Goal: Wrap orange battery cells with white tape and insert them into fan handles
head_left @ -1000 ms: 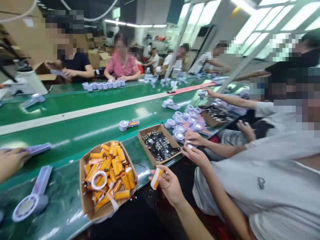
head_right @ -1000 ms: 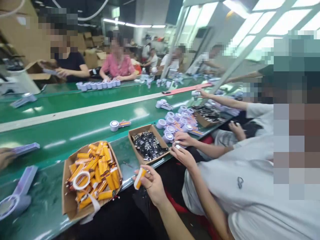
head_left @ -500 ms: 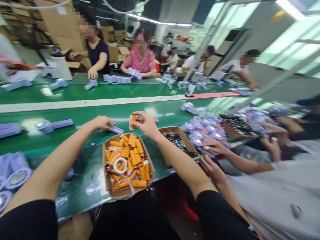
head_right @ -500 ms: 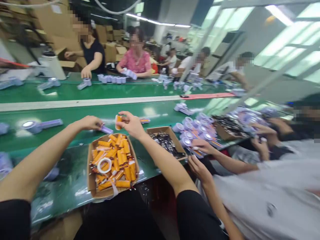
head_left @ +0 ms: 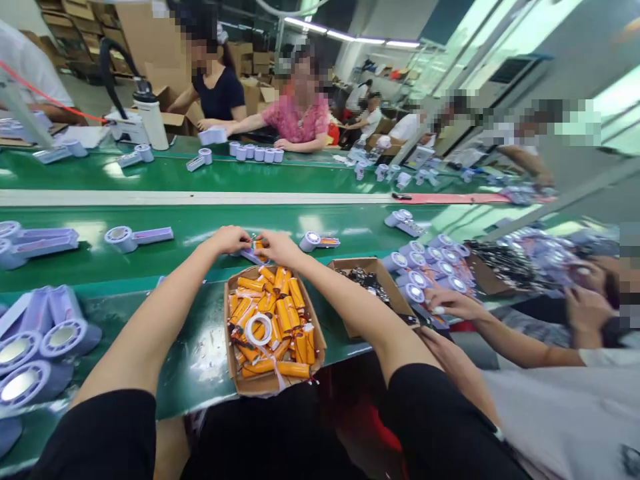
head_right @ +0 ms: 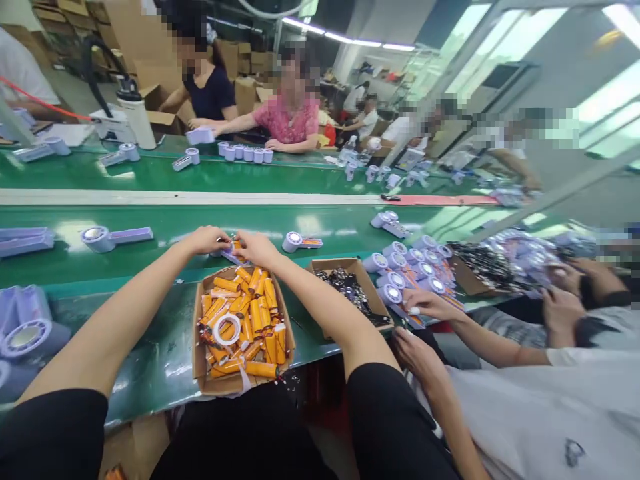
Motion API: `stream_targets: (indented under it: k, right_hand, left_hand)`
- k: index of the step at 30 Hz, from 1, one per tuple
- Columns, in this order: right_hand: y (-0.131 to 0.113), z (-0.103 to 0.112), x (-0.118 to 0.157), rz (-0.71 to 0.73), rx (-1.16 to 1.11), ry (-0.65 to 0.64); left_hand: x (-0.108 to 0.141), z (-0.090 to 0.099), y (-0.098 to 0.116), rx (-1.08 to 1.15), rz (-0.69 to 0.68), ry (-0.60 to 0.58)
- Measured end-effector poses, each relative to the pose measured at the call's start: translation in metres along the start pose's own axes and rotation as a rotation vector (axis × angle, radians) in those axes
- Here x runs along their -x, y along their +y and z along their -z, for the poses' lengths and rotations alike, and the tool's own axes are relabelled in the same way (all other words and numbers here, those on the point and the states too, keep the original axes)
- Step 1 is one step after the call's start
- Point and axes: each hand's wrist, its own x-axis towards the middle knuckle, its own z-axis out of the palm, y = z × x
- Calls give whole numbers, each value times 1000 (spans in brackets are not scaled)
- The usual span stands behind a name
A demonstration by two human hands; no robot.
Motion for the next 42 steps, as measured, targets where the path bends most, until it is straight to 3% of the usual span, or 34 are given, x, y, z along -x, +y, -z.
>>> stream_targets:
  k: [3,6,10,14,18,20,22,26,27,29,31,32,36,42]
  right_hand:
    - [-9,12,1,-10,107,-22]
    - [-12,15,-4,25,239,-112]
    - [-13,10,-14,87,395,-263]
    - [-20,12,-21,106,408,-326]
    - [-21,38,-15,92,384,-304]
    - [-23,54,8,105,332,-214]
    - [-28,62,50,169,191,-64]
    - [-37,52,176,242,-213,253]
    - [-36,44,209,216,-305,321]
    - [-31,23,269,140,-451,395]
    - [-27,-1,313,37,-552,461]
    - [-27,-12,327,-12,-591,486]
    - [-36,-35,336,-99,-664,548]
    - [-59,-20,301,-27,-658,507]
  left_hand:
    - [3,3,4,-4,-38,65]
    - [-9,-2,-7,20,-28,122]
    - [-26,-13,-16,40,-1,106]
    - [-23,-11,-2,-1,34,100]
    - [-14,3,16,-58,69,117]
    - [-8,12,21,-82,125,129]
    - [3,18,25,-87,163,125]
    - [53,8,36,-74,163,182]
    - [73,1,41,-64,86,230]
    - [118,-17,59,-18,-211,273]
    - [161,-36,81,-6,-510,258]
    - [179,-44,92,-28,-596,260]
    - [213,-62,109,-136,-587,355]
    - [223,-53,96,-95,-499,453]
